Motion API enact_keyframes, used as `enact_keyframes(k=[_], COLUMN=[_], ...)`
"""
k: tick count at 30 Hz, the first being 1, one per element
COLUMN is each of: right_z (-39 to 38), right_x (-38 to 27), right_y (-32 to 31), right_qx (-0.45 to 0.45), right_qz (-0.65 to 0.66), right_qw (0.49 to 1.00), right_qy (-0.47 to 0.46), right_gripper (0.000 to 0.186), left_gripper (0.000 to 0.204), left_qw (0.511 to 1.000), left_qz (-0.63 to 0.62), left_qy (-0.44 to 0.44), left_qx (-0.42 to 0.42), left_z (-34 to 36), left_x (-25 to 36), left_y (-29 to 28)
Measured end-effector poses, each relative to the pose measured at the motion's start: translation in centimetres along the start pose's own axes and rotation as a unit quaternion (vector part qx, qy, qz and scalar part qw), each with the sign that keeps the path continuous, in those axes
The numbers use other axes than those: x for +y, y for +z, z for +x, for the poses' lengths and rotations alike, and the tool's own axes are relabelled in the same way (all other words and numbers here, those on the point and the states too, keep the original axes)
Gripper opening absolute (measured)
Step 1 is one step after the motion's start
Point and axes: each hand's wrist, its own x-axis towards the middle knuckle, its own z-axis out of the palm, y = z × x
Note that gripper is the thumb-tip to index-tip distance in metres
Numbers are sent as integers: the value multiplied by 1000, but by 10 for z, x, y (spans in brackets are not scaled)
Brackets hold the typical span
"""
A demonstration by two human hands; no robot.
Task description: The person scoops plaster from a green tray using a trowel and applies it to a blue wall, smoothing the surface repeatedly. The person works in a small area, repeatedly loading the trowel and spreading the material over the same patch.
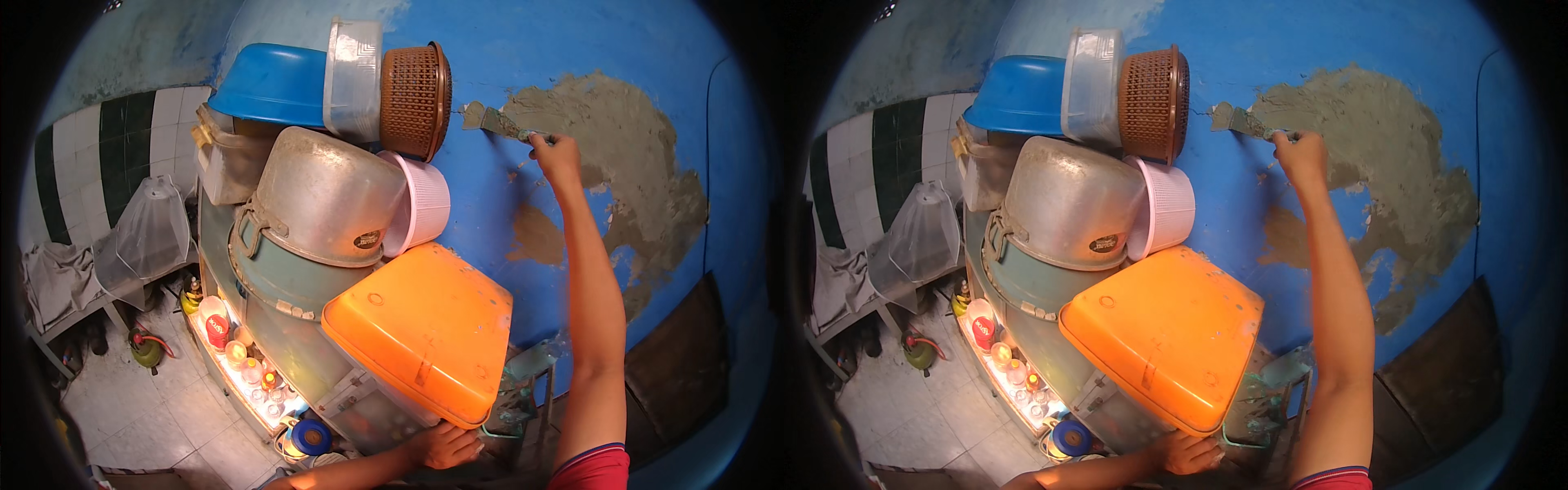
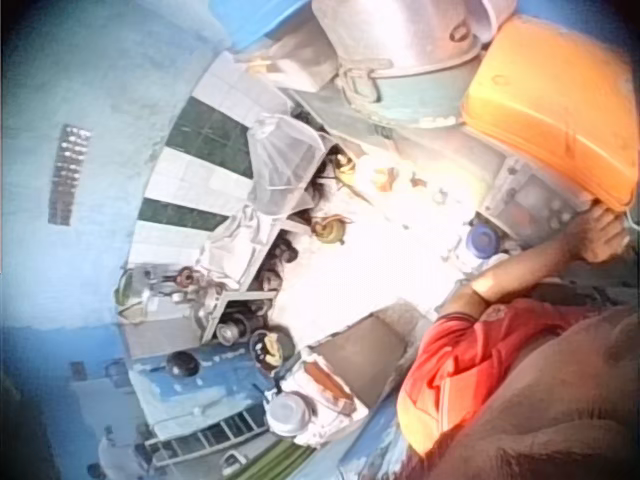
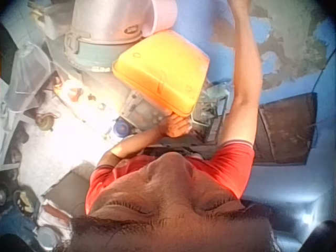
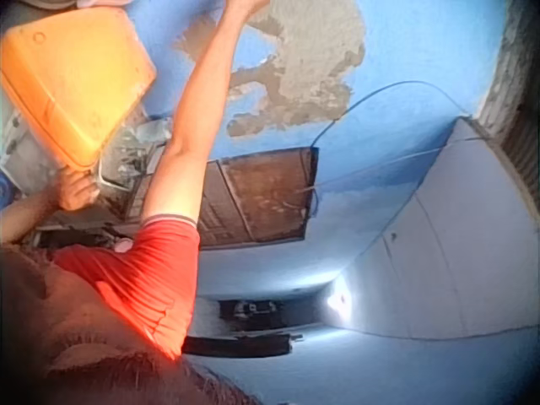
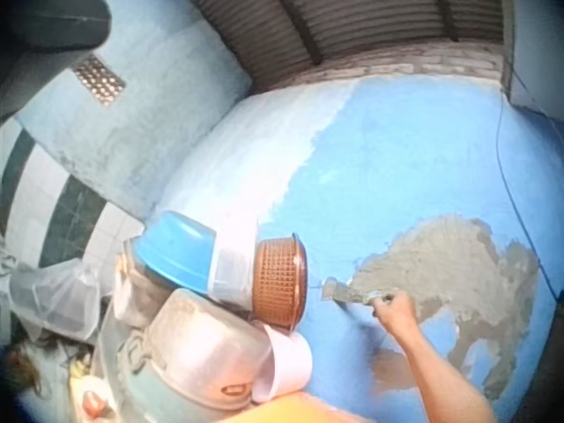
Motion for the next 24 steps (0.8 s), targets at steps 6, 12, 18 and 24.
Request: enact_keyframes(k=[6,12,18,24], right_z=[17,25,8,13], right_x=[-3,23,40,21], right_y=[6,42,19,41], right_qx=[-34,-46,-71,-69], right_qz=[116,209,250,262], right_qw=[991,973,961,960], right_qy=[53,86,93,70], right_gripper=[33,29,29,29], left_gripper=[26,25,26,25], left_qw=[1000,1000,1000,1000], left_qz=[-7,-3,-10,5], left_qy=[5,5,3,8], left_qx=[-6,-13,-11,-22], left_z=[0,-1,-4,-3], left_x=[-1,-1,0,0], left_y=[-1,-3,3,2])
